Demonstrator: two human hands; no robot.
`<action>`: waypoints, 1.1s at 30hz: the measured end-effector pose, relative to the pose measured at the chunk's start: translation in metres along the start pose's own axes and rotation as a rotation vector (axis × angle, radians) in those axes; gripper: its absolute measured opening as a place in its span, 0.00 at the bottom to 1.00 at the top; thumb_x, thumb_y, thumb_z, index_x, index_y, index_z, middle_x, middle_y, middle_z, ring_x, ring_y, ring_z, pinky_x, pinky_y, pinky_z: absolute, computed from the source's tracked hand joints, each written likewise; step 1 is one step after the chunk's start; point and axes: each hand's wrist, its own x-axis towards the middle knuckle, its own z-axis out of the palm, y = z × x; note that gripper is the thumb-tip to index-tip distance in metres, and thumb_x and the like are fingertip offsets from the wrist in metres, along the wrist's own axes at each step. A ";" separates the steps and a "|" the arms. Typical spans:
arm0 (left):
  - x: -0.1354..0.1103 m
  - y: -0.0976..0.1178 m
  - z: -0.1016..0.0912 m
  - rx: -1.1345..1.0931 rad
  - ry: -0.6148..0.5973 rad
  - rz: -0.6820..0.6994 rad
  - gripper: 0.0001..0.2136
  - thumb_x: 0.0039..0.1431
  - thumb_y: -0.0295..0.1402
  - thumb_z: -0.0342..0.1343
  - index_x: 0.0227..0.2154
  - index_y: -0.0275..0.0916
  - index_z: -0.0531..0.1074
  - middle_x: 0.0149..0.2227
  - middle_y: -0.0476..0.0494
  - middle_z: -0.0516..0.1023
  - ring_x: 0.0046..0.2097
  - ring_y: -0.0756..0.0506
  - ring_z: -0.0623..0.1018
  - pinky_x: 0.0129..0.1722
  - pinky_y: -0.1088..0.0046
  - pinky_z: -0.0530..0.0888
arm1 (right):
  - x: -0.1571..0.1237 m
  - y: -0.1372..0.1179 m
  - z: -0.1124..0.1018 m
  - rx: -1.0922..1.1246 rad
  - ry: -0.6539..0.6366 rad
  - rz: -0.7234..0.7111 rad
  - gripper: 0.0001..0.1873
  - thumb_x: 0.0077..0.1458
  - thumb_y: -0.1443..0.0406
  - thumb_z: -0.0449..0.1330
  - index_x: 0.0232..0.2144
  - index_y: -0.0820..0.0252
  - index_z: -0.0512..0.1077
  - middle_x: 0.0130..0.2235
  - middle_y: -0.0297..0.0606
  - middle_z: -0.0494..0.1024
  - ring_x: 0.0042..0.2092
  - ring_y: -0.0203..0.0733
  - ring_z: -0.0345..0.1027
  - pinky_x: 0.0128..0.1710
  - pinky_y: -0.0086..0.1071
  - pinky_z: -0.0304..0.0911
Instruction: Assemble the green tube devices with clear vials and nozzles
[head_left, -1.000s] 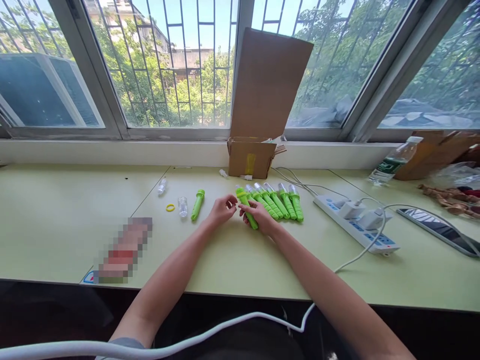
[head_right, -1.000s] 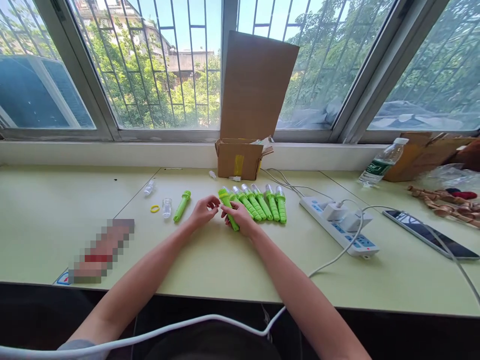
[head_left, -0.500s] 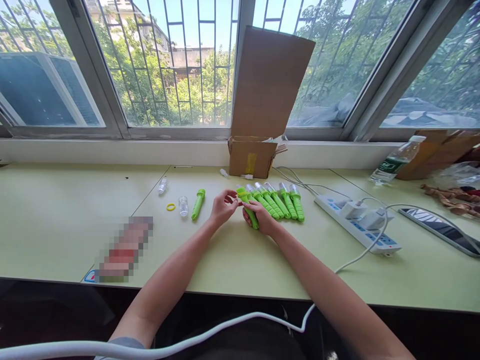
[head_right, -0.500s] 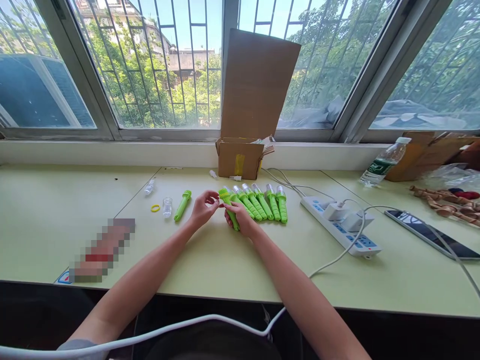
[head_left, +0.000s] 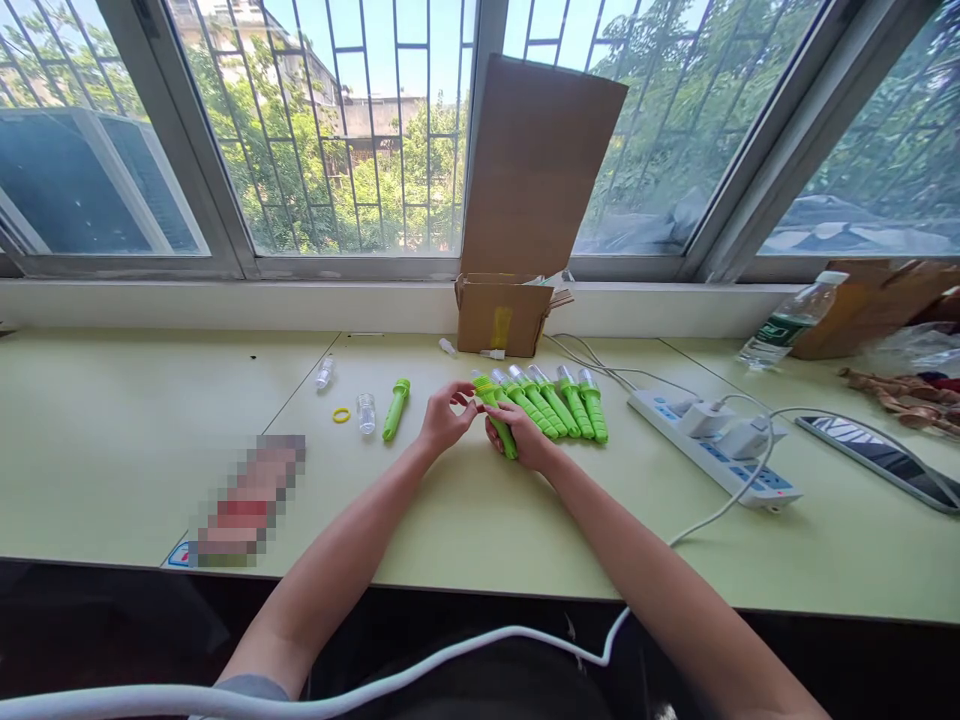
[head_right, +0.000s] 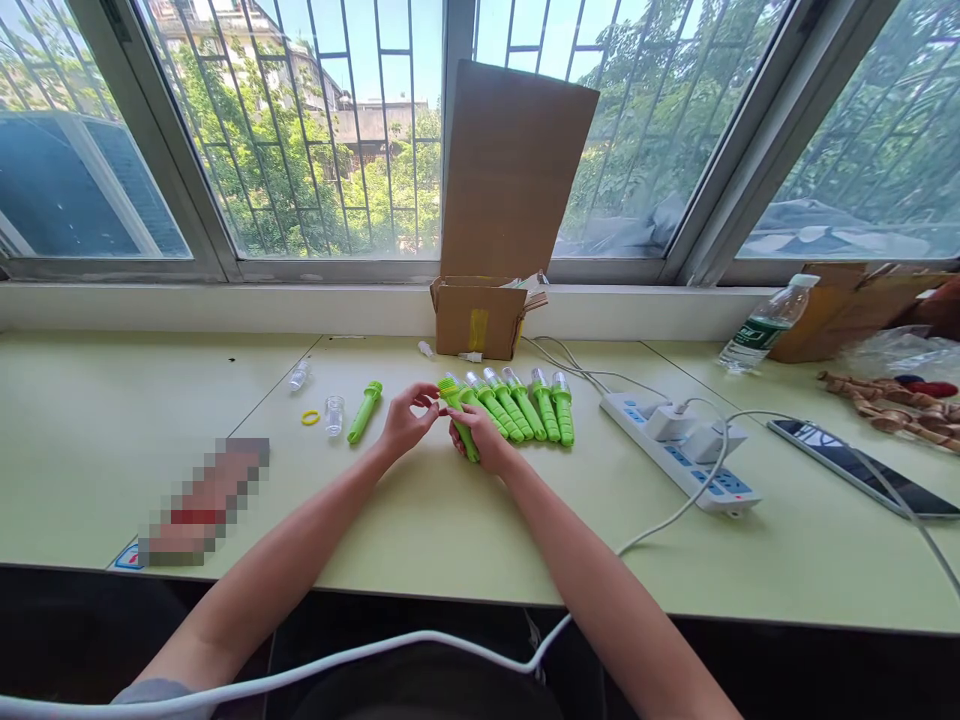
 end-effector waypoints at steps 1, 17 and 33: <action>0.000 0.000 0.000 0.015 0.000 0.011 0.09 0.51 0.28 0.56 0.37 0.39 0.70 0.38 0.46 0.76 0.35 0.51 0.76 0.40 0.70 0.72 | 0.000 0.000 0.000 0.001 0.005 0.000 0.13 0.47 0.55 0.61 0.29 0.58 0.67 0.19 0.29 0.67 0.16 0.30 0.55 0.13 0.25 0.50; 0.002 -0.001 -0.003 0.146 -0.008 0.114 0.08 0.50 0.24 0.53 0.34 0.39 0.70 0.35 0.45 0.74 0.40 0.47 0.73 0.41 0.69 0.71 | -0.001 0.000 0.000 -0.014 -0.009 -0.002 0.14 0.47 0.56 0.61 0.30 0.60 0.68 0.18 0.28 0.66 0.15 0.30 0.54 0.12 0.25 0.48; 0.005 -0.005 0.000 -0.279 0.132 -0.195 0.08 0.49 0.26 0.55 0.33 0.37 0.73 0.36 0.43 0.77 0.37 0.48 0.76 0.37 0.71 0.71 | 0.003 0.003 0.000 -0.016 0.031 0.013 0.17 0.47 0.55 0.61 0.35 0.61 0.70 0.19 0.28 0.67 0.16 0.30 0.56 0.13 0.25 0.50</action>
